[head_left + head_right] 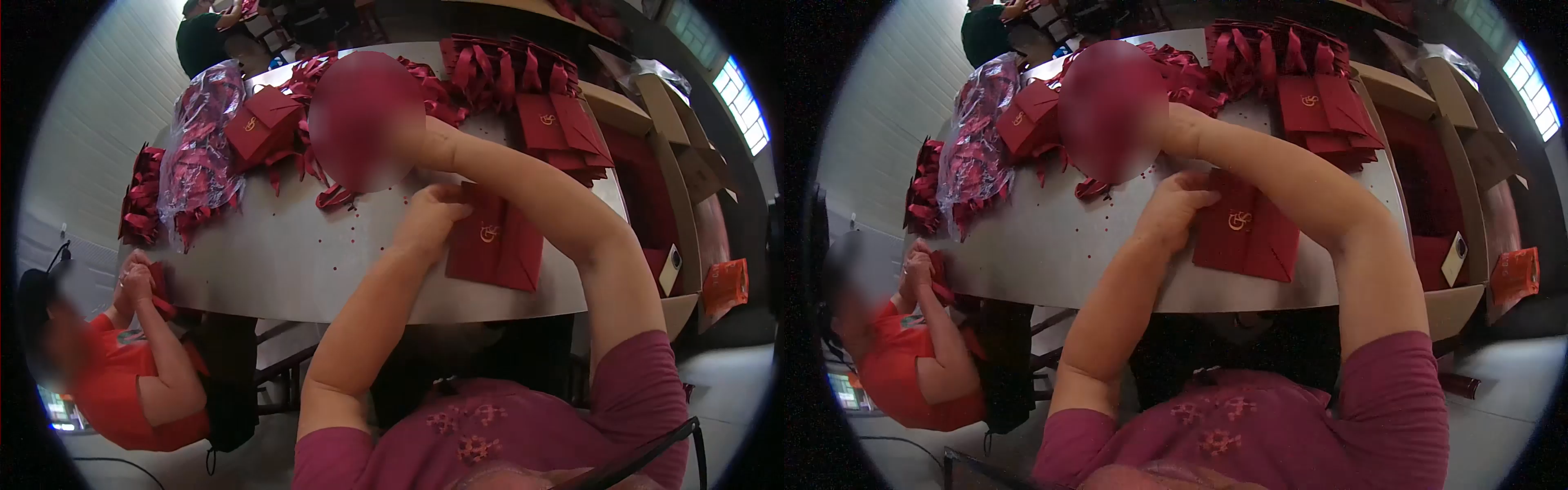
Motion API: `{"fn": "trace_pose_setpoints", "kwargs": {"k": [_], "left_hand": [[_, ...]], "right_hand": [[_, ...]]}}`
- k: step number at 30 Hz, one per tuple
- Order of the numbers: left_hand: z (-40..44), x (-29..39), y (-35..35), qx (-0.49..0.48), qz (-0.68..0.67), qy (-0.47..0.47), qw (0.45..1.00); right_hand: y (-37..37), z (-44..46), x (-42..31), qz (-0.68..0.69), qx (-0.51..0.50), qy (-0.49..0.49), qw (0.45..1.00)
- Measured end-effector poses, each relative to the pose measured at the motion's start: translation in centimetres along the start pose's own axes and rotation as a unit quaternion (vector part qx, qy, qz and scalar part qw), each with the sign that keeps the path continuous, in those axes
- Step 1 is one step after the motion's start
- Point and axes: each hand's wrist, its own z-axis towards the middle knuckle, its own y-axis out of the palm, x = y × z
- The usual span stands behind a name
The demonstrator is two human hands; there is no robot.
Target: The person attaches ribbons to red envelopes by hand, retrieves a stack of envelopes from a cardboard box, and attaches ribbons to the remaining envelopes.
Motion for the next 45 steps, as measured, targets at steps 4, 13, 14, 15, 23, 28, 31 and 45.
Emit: {"fn": "trace_pose_setpoints", "kwargs": {"k": [4, 13, 14, 15, 23, 28, 31, 45], "left_hand": [[-0.5, 1.4, 0.1, 0.003, -0.091, -0.07, 0.993], [-1.6, 2.0, 0.9, 0.045, -0.149, -0.033, 0.987], [-1.6, 2.0, 0.9, 0.041, -0.18, -0.035, 0.982], [-1.6, 2.0, 0.9, 0.038, -0.211, -0.037, 0.976], [-1.5, 1.5, 0.9, 0.054, -0.176, -0.016, 0.983], [-1.6, 1.4, 0.7, 0.057, -0.131, -0.018, 0.99], [-1.0, 0.9, 0.3, 0.044, -0.146, -0.018, 0.988], [-1.5, 1.2, 1.5, 0.087, -0.057, -0.043, 0.994]], "right_hand": [[-1.2, -0.3, 0.7, 0.251, 0.205, 0.118, 0.939], [-14.5, -9.0, 1.2, 0.493, 0.483, 0.251, 0.678], [-15.2, -10.8, 2.7, 0.475, 0.474, 0.274, 0.689], [-16.0, -13.6, 1.7, 0.457, 0.464, 0.296, 0.699], [-18.4, -16.2, -6.0, 0.372, 0.347, 0.427, 0.748], [-7.8, -15.1, -8.3, 0.596, 0.187, 0.422, 0.657], [-5.9, -15.6, -7.9, 0.656, 0.159, 0.432, 0.598], [-3.6, -17.1, -7.9, 0.744, 0.179, 0.405, 0.501]]}}
